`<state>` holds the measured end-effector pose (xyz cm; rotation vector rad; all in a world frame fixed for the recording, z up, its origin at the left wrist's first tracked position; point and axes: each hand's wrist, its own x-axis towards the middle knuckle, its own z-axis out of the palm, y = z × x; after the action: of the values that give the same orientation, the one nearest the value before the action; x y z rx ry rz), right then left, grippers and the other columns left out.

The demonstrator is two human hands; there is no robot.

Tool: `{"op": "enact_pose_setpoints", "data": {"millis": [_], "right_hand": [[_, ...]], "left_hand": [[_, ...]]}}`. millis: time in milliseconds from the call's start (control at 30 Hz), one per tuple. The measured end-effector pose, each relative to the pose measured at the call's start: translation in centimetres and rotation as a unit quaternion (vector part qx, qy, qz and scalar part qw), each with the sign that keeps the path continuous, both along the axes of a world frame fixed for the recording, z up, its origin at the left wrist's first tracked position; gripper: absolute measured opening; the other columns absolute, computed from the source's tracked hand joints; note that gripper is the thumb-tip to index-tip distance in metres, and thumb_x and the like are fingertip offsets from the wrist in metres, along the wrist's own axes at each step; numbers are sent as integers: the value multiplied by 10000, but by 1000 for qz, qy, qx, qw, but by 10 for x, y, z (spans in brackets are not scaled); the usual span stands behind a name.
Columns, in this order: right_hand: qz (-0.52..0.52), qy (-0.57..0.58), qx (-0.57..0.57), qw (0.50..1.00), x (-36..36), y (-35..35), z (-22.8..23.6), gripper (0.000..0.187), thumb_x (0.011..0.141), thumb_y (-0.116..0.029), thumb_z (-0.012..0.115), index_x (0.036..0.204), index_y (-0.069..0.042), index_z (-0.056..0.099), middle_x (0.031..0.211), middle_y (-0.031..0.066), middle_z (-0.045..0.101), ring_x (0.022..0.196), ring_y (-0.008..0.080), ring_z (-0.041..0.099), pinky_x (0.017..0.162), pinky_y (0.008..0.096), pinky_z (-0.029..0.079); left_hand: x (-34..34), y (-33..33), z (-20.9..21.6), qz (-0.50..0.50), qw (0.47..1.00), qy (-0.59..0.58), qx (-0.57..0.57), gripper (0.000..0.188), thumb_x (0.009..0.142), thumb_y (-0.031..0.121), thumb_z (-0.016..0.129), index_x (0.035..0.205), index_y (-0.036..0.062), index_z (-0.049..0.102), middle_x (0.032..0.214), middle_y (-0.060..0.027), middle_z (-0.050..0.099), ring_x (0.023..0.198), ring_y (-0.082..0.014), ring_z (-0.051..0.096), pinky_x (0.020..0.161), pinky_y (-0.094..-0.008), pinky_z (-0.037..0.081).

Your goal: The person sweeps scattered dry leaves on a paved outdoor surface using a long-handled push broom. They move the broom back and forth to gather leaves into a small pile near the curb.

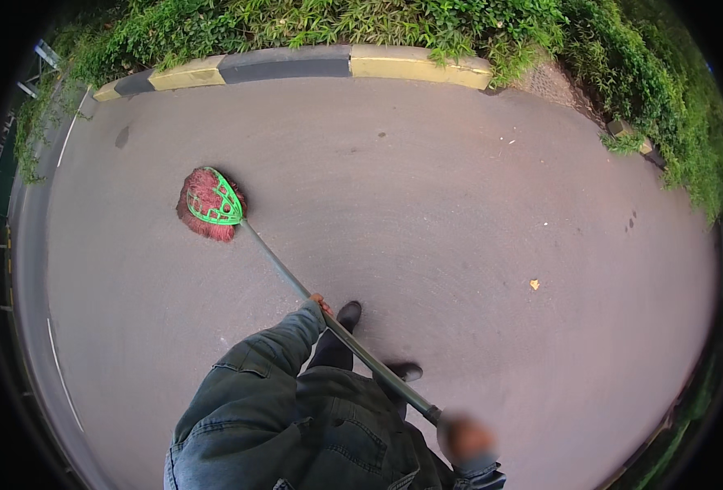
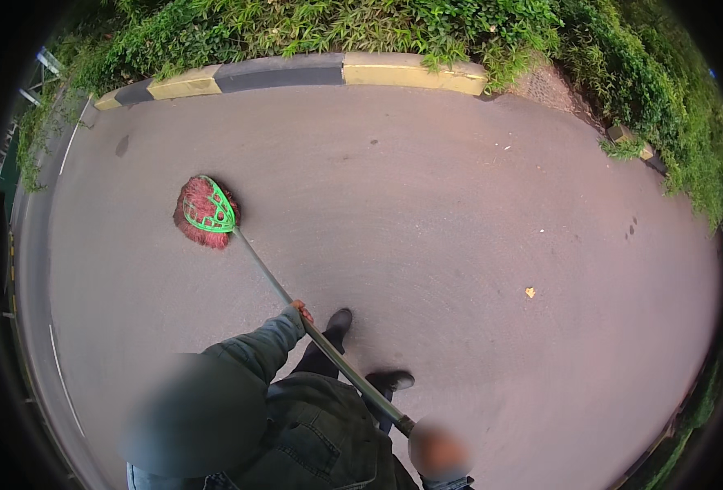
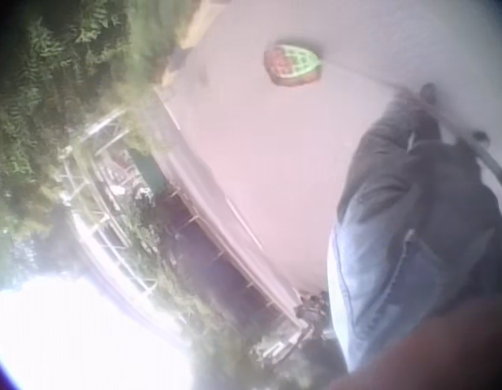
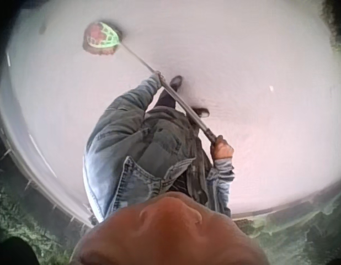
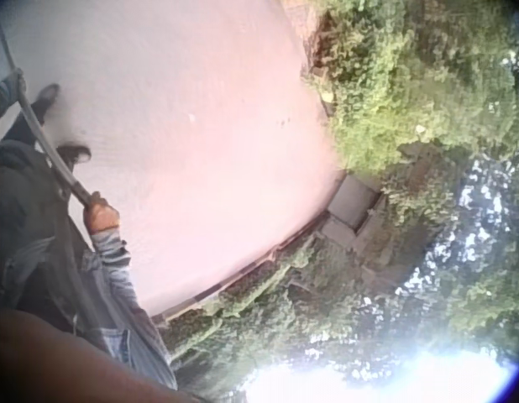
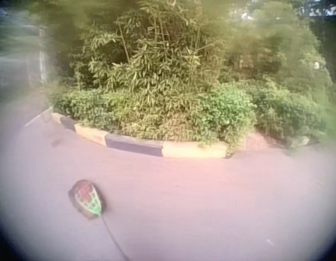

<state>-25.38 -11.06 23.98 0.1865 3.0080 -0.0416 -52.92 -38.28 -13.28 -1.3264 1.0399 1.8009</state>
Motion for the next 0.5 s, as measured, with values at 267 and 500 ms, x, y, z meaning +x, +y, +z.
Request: {"op": "enact_pose_setpoints", "data": {"millis": [267,500], "right_hand": [[-348,-141,3,927,246,70,64,130,638,-192,567,719,-97,530,584,108,531,486,292,506,445,397,396],[-620,-166,-43,766,318,-4,128,132,638,-200,549,671,-84,494,553,148,538,520,330,546,487,419,431]], "left_hand": [[214,309,65,-185,973,-136,21,170,735,218,516,673,86,428,508,-50,395,428,-175,390,399,-334,394],[338,461,145,-370,919,-24,138,106,685,98,536,660,45,447,525,-61,418,386,-169,408,352,-343,401]]}}
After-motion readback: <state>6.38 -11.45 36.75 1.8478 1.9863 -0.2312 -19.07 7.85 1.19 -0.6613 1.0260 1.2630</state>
